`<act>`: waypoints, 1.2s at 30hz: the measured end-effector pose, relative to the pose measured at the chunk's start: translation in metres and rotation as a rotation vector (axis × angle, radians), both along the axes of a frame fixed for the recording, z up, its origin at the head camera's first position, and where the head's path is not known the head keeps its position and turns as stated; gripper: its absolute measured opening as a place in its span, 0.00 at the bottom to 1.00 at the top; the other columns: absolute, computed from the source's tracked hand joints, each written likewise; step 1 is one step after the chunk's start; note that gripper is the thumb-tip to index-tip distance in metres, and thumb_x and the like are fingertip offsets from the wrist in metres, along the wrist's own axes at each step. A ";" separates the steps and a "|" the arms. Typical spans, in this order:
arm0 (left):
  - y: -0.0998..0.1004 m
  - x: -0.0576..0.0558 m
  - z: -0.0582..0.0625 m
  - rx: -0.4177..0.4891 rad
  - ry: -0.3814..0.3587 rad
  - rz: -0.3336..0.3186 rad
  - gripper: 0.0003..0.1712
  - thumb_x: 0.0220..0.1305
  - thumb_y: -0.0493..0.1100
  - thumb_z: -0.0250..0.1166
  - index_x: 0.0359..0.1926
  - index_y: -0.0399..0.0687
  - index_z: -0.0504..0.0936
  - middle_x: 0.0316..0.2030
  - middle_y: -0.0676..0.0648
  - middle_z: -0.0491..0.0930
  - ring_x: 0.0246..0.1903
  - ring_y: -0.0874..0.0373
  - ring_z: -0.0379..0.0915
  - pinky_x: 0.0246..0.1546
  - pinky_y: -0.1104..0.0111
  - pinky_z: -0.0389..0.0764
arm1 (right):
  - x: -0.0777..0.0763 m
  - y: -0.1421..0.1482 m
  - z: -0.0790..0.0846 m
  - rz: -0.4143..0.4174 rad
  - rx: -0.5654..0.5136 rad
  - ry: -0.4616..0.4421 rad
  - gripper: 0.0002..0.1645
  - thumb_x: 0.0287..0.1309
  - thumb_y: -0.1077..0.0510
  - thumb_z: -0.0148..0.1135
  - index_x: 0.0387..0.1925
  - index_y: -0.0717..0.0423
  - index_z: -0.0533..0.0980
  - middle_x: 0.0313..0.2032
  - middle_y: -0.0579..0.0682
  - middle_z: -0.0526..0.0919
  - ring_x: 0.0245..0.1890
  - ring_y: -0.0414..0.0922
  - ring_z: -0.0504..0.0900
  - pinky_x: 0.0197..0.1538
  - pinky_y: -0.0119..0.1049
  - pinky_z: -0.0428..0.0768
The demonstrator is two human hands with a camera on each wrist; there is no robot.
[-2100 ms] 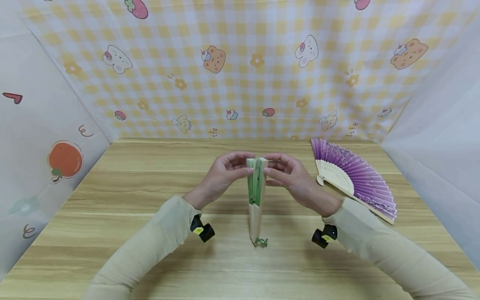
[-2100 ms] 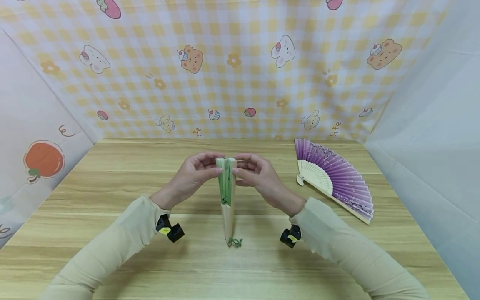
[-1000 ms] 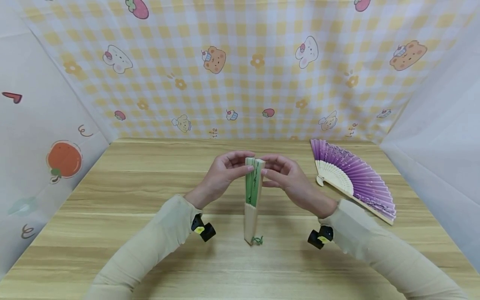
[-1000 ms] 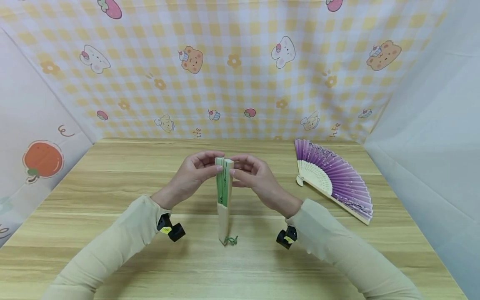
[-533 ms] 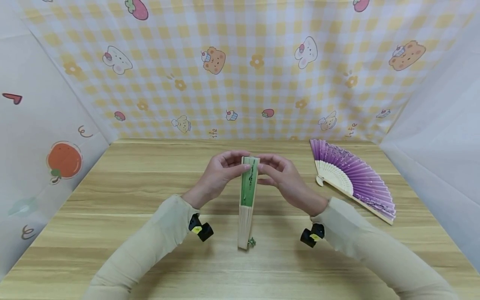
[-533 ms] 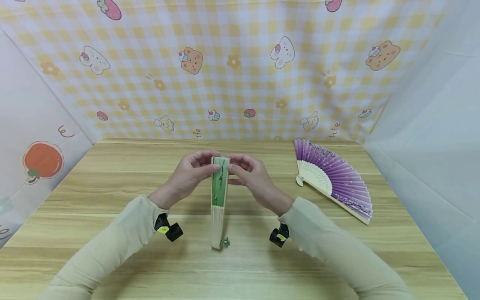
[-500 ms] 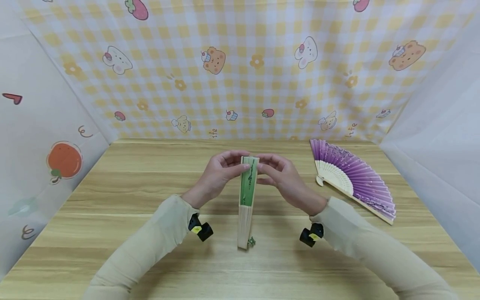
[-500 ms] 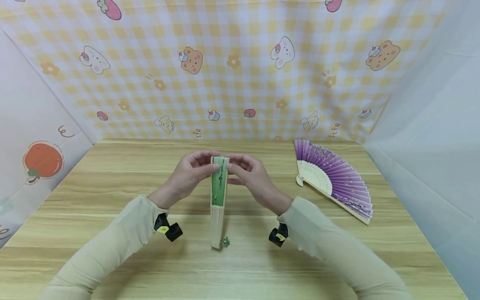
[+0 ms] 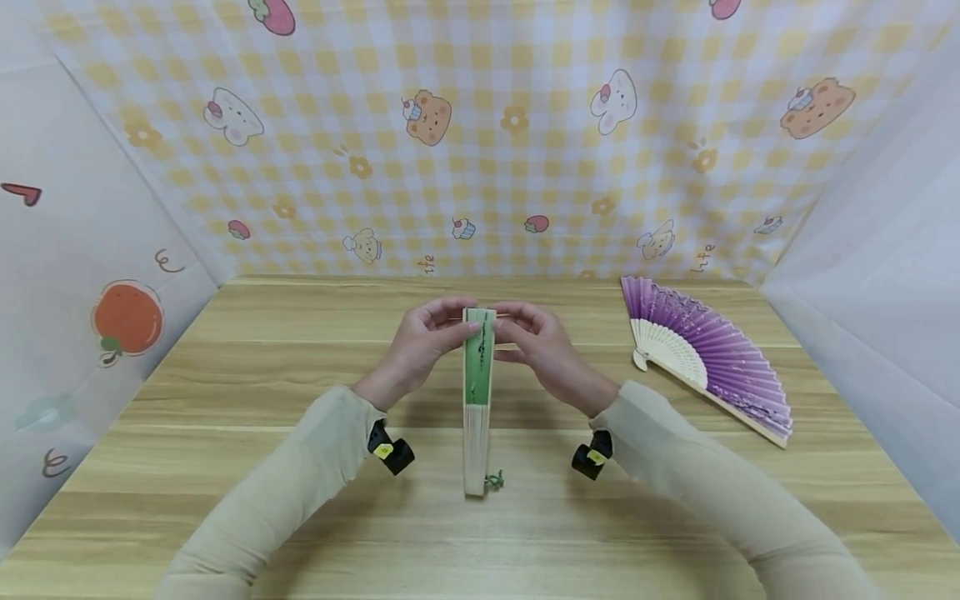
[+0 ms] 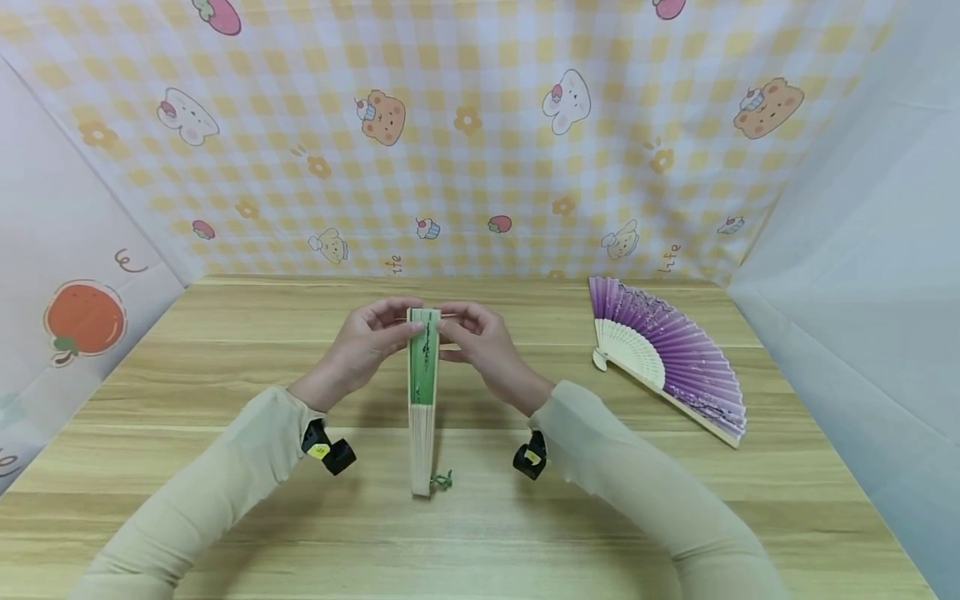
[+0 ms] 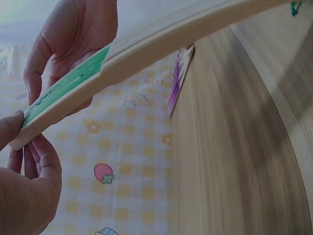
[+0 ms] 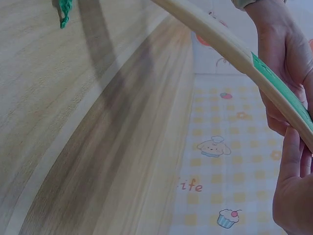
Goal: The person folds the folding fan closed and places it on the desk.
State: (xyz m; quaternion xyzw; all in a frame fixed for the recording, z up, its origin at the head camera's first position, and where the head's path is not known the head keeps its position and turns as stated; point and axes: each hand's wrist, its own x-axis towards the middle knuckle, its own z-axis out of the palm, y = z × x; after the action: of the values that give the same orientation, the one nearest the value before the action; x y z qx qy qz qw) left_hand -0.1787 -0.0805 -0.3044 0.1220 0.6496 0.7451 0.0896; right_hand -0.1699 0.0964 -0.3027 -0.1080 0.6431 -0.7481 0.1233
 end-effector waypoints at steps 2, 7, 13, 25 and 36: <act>-0.002 -0.003 -0.002 -0.009 -0.012 0.005 0.21 0.55 0.31 0.60 0.51 0.33 0.70 0.40 0.46 0.74 0.38 0.59 0.72 0.43 0.67 0.76 | -0.003 -0.003 -0.002 0.004 -0.001 -0.016 0.18 0.60 0.61 0.51 0.51 0.64 0.67 0.38 0.50 0.78 0.38 0.46 0.76 0.45 0.42 0.77; -0.007 -0.010 -0.008 -0.032 -0.059 0.005 0.22 0.56 0.32 0.59 0.53 0.34 0.69 0.41 0.46 0.74 0.39 0.59 0.72 0.45 0.66 0.76 | -0.010 -0.009 -0.010 0.000 -0.013 -0.057 0.18 0.60 0.61 0.51 0.51 0.64 0.67 0.39 0.52 0.78 0.39 0.47 0.76 0.47 0.42 0.77; -0.011 -0.022 -0.018 -0.033 -0.131 0.015 0.23 0.56 0.32 0.59 0.55 0.34 0.68 0.41 0.47 0.74 0.38 0.60 0.72 0.46 0.67 0.75 | -0.019 -0.017 -0.021 -0.053 -0.013 -0.094 0.18 0.59 0.62 0.51 0.51 0.64 0.68 0.40 0.53 0.78 0.37 0.44 0.78 0.45 0.41 0.77; -0.018 -0.046 -0.044 -0.108 -0.216 0.059 0.24 0.56 0.35 0.61 0.54 0.37 0.69 0.46 0.42 0.73 0.40 0.58 0.73 0.46 0.68 0.75 | -0.043 -0.027 -0.044 -0.116 0.051 -0.157 0.18 0.58 0.63 0.54 0.51 0.61 0.69 0.45 0.59 0.77 0.38 0.46 0.78 0.42 0.37 0.79; -0.020 -0.058 -0.058 -0.170 -0.279 0.054 0.24 0.56 0.33 0.60 0.55 0.38 0.68 0.50 0.40 0.70 0.42 0.55 0.72 0.47 0.68 0.74 | -0.063 -0.027 -0.058 -0.078 0.104 -0.255 0.20 0.56 0.66 0.54 0.52 0.61 0.67 0.47 0.59 0.74 0.39 0.46 0.77 0.49 0.41 0.75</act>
State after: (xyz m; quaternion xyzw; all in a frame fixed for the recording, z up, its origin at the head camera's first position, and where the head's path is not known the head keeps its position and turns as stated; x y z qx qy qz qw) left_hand -0.2371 -0.1003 -0.3620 -0.0083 0.6944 0.6994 0.1688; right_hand -0.2324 0.0692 -0.3604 0.0195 0.6636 -0.7258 0.1802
